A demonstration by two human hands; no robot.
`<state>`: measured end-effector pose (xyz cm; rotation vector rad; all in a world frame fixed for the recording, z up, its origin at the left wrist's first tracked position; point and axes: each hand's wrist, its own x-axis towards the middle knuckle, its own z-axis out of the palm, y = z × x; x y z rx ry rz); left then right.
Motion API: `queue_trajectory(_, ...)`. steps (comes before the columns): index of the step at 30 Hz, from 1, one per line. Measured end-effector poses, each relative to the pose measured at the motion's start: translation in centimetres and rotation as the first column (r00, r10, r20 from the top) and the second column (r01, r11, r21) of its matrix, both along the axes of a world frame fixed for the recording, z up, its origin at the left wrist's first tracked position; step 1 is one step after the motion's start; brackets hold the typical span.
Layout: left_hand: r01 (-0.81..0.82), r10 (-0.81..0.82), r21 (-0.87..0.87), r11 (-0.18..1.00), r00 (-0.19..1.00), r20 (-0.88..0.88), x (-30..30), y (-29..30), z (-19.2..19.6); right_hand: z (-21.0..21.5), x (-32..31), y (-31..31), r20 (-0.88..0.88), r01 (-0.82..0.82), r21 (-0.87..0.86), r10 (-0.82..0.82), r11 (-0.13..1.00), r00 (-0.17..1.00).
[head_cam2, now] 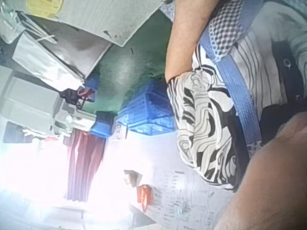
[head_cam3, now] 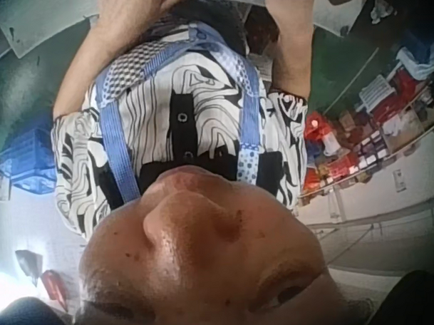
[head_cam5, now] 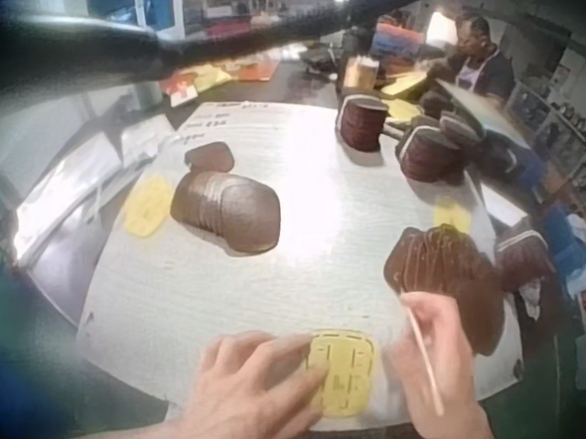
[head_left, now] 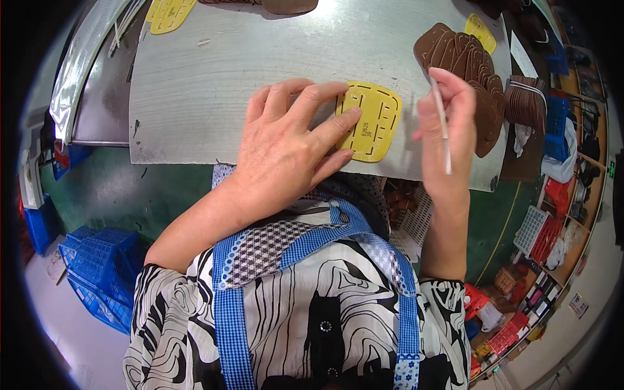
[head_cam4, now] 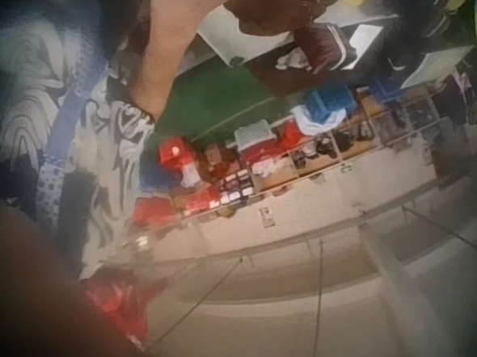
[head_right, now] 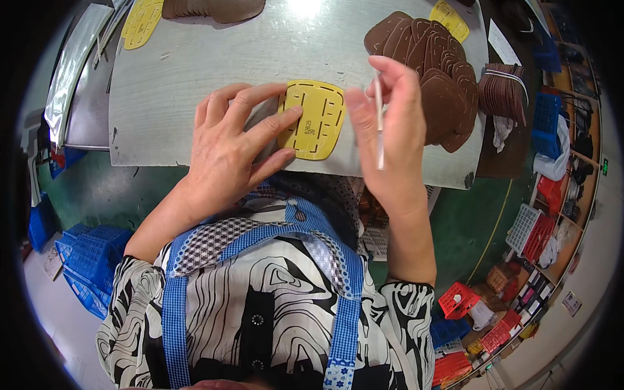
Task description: Marking positioning points on brown shoe vamps using a yellow plastic template and a silver pen, then bundling the finished parts with a rubber band.
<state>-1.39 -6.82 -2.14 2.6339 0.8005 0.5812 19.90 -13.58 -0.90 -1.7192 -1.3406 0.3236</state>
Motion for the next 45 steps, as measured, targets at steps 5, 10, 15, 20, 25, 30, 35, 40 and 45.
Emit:
queue_trajectory(5, -0.01, 0.01, 0.01, 1.0, 0.999, -0.04, 0.0, -0.1, 0.1, 0.8, -0.2, 1.0, -0.194, -0.29, -0.049, 0.276, 0.956, 0.942)
queue_trajectory(10, 0.023, -0.022, 0.031, 0.999, 0.999, -0.049, 0.1, 0.1, 0.0, -0.5, -1.9, 2.7, 0.095, -0.235, -0.089, 0.243, 0.968, 0.965)
queue_trajectory(15, 0.0, 0.0, 0.037, 0.999, 1.0, -0.014, 0.2, 0.0, -0.1, -0.8, -0.7, 1.5, 0.196, -0.091, -0.121, 0.114, 0.989, 0.974)
queue_trajectory(20, -0.008, 0.009, 0.044, 0.999, 1.0, -0.024, 0.0, 0.0, -0.1, -0.5, -0.8, -2.4, 0.186, 0.021, -0.127, 0.003, 0.992, 0.983)
queue_trajectory(25, 0.002, 0.001, 0.063, 0.998, 0.999, -0.046, 0.2, 0.2, 0.0, 0.1, -1.2, -2.8, -0.009, 0.018, -0.087, -0.019, 0.996, 1.0)
queue_trajectory(30, -0.021, 0.021, 0.011, 1.0, 1.0, -0.014, 0.4, 0.2, 0.1, -1.2, -2.7, 0.8, 0.08, -0.099, 0.063, 0.094, 0.993, 0.992)
queue_trajectory(35, -0.008, 0.008, 0.017, 1.0, 1.0, -0.009, 0.4, 0.2, 0.1, -1.4, -2.9, 1.1, 0.217, -0.118, 0.067, 0.101, 0.991, 0.971)
queue_trajectory(40, -0.023, 0.024, 0.034, 0.999, 0.999, -0.029, 0.3, 0.1, -0.2, -0.4, -4.5, -2.3, 0.227, -0.202, -0.015, 0.2, 0.979, 0.953)
queue_trajectory(45, -0.028, 0.03, 0.047, 0.998, 0.999, -0.04, 0.3, 0.1, 0.0, -0.1, -3.1, -2.3, 0.041, -0.164, -0.068, 0.167, 0.984, 0.985)
